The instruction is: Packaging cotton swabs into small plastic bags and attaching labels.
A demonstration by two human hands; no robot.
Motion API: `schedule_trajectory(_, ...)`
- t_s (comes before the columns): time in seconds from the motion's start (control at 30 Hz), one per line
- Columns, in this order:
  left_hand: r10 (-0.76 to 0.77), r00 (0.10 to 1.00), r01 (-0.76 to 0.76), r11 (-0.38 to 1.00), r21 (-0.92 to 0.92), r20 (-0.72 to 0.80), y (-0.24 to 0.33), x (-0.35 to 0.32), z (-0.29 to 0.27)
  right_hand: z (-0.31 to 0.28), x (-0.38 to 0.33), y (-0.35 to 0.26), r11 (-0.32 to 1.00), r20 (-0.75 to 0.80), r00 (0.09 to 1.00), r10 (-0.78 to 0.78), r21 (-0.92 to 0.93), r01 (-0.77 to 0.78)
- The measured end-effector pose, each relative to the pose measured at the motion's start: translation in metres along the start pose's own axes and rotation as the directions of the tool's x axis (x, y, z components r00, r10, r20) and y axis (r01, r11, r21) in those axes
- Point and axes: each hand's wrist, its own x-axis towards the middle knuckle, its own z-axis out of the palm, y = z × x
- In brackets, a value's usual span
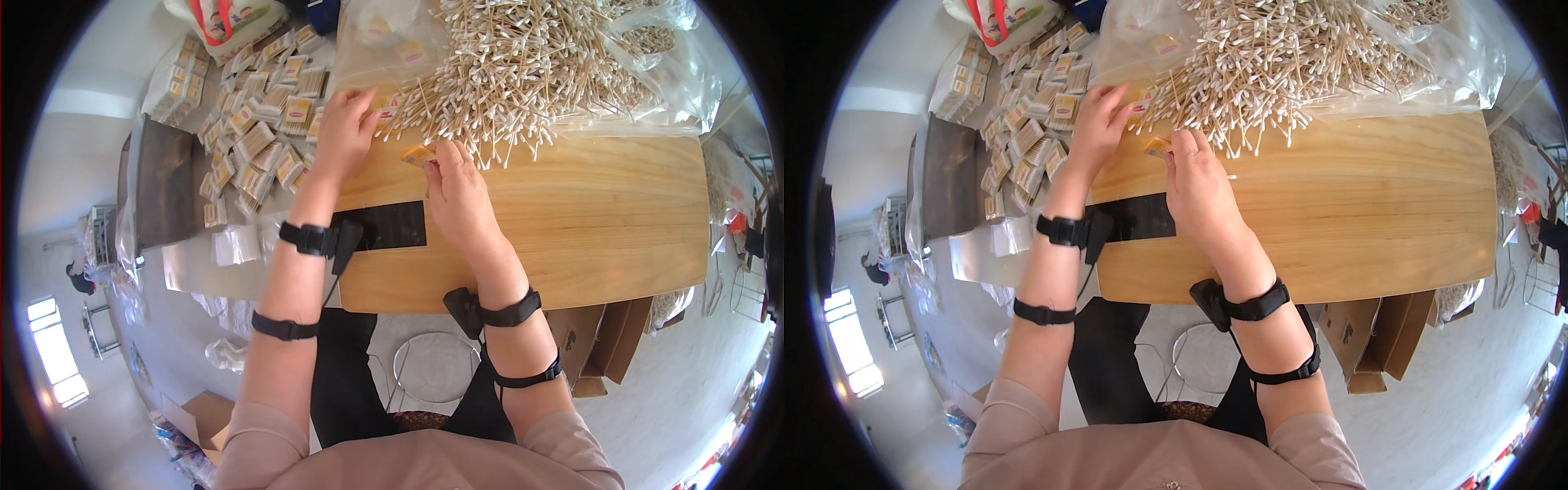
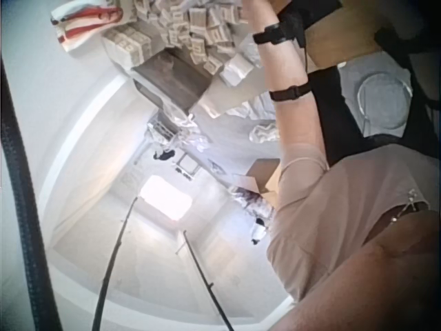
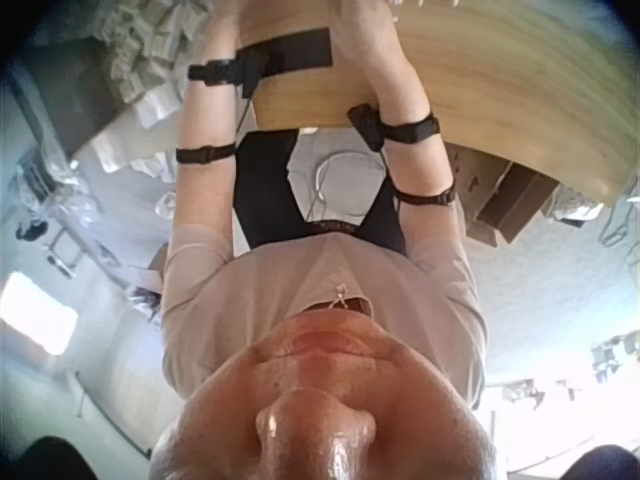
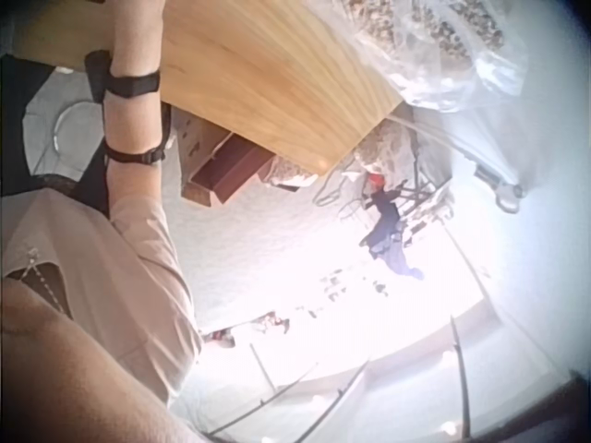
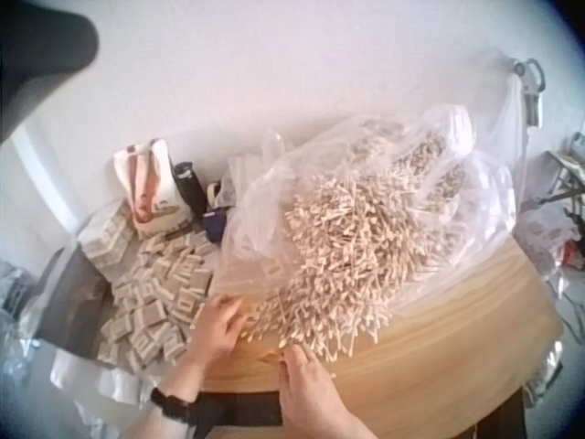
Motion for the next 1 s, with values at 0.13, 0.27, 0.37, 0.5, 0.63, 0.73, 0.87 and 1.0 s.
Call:
schedule_trajectory(0.13,0.093,0.987,-0.096,0.995,0.014,0.134,-0.004,0.006,0.004,-0.003,0.001,0.006,1.000,0.013,1.000,-0.008,-0.018,0.008)
schedule_trajectory(0.27,0.066,0.995,-0.070,0.997,0.041,0.077,-0.015,-0.014,-0.003,-0.005,0.001,0.003,0.999,0.022,0.999,0.034,-0.014,-0.033)
schedule_trajectory(0.37,0.043,0.997,-0.048,0.997,0.066,0.068,-0.018,-0.031,-0.012,-0.006,0.000,0.003,1.000,0.010,1.000,0.008,-0.005,-0.008)
schedule_trajectory(0.5,0.055,0.998,-0.062,0.981,0.184,0.042,-0.001,-0.058,-0.015,-0.007,-0.001,0.003,0.999,0.027,0.999,0.032,-0.002,-0.032)
schedule_trajectory(0.63,0.020,0.999,-0.014,0.981,0.191,-0.029,0.020,-0.067,-0.007,-0.008,0.000,0.002,0.997,0.033,0.997,0.073,-0.011,-0.073)
schedule_trajectory(0.73,-0.191,0.981,0.188,0.977,-0.103,-0.018,0.007,-0.059,-0.013,-0.009,0.000,0.002,0.998,0.023,0.998,0.066,0.004,-0.066)
schedule_trajectory(0.87,-0.326,0.932,0.350,0.923,-0.161,0.157,0.009,-0.039,-0.027,-0.009,0.001,0.003,0.996,0.034,0.995,0.090,0.010,-0.091)
schedule_trajectory(1.0,-0.215,0.948,0.211,0.977,0.041,0.236,0.013,-0.030,-0.026,-0.007,0.002,0.005,0.997,0.040,0.996,0.076,0.004,-0.076)
